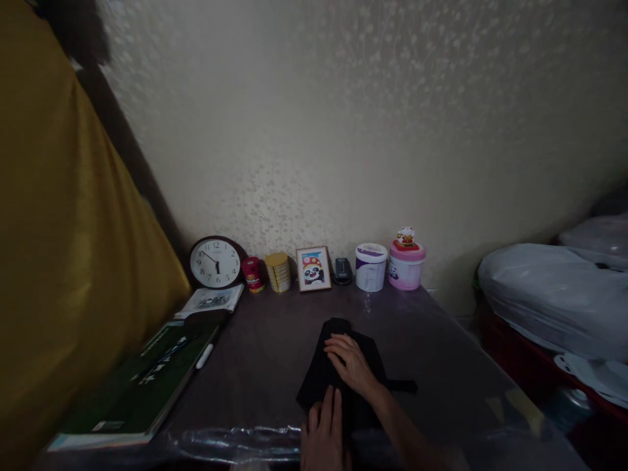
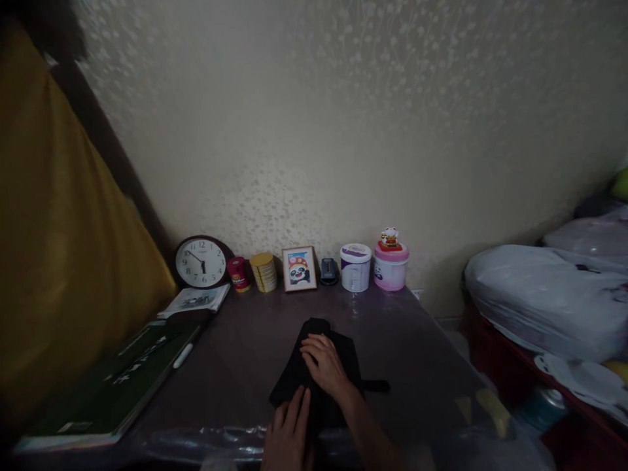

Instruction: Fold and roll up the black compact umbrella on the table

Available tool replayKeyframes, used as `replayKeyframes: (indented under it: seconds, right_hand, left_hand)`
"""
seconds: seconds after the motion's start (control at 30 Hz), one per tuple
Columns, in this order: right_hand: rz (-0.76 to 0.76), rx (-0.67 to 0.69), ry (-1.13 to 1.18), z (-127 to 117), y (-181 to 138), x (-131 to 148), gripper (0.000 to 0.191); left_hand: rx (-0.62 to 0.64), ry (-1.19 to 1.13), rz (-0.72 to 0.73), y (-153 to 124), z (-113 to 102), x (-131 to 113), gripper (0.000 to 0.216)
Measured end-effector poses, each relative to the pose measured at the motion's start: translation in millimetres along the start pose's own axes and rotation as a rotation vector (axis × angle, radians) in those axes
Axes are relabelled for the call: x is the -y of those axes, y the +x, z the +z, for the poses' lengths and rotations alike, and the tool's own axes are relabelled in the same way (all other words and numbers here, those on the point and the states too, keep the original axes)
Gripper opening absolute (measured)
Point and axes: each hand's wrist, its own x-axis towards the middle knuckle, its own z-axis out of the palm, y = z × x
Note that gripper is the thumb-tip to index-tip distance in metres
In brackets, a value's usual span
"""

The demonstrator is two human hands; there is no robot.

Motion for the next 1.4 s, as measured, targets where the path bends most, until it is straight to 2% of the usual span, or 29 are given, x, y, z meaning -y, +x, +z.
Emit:
replayKeyframes:
  seconds: [0.1, 0.2, 0.33, 0.47, 0.6, 0.7, 0.8, 0.9, 1.03, 1.2, 1.3, 1.4]
  right_hand:
    - [0.002, 0.029, -0.082, 3.9, 20.7, -23.9, 0.026]
    - [0.078, 0.057, -0.167, 6.0, 41.9, -43.9, 0.027]
    - [0.172, 0.005, -0.23, 3.2, 54.7, -47.4, 0.03]
    - [0.148, -0.086, -0.219, -5.4, 32.7, -12.8, 0.032]
    - [-0.006, 0.078, -0.081, -6.2, -1.7, 19.8, 0.029]
    - [0.001, 0.091, -0.096, -1.3, -3.7, 13.5, 0.029]
    - [0.103, 0.014, -0.153, 2.0, 11.9, -6.0, 0.031]
    - [0.132, -0.055, -0.161, 2.7, 17.7, -13.5, 0.031]
    - [0.057, -0.041, -0.117, 1.4, -9.7, 7.2, 0.031]
    - [-0.042, 0.126, -0.04, -7.4, -57.9, 40.1, 0.034]
    - [-0.047, 0.138, -0.015, -12.7, -66.2, 36.8, 0.034]
    - [0.018, 0.079, -0.068, -14.5, -55.5, 19.5, 0.034]
  left_hand:
    - [0.005, -0.008, -0.006, 0.8, 2.4, 1.5, 0.079]
    - [0.025, -0.04, -0.026, 2.6, -0.1, 2.4, 0.081]
    - [0.029, -0.107, -0.018, 5.4, -2.5, 3.5, 0.083]
    - [0.035, -0.141, -0.049, 7.0, 1.2, 5.4, 0.085]
    - [0.073, -0.14, -0.064, 8.3, 3.8, 7.4, 0.083]
    - [0.087, -0.154, -0.067, 8.5, 1.5, 7.7, 0.08]
    - [0.074, -0.163, -0.077, 6.1, -4.1, 6.5, 0.077]
    - [0.029, -0.176, -0.082, 1.6, -10.9, 5.6, 0.069]
    - [0.055, -0.212, -0.067, -2.7, -17.4, 6.0, 0.062]
    - [0.025, -0.198, -0.062, -4.0, -18.5, 3.3, 0.06]
    - [-0.004, -0.159, -0.09, -4.5, -18.3, -0.5, 0.061]
    - [0.032, -0.114, -0.104, -4.5, -21.4, -3.8, 0.062]
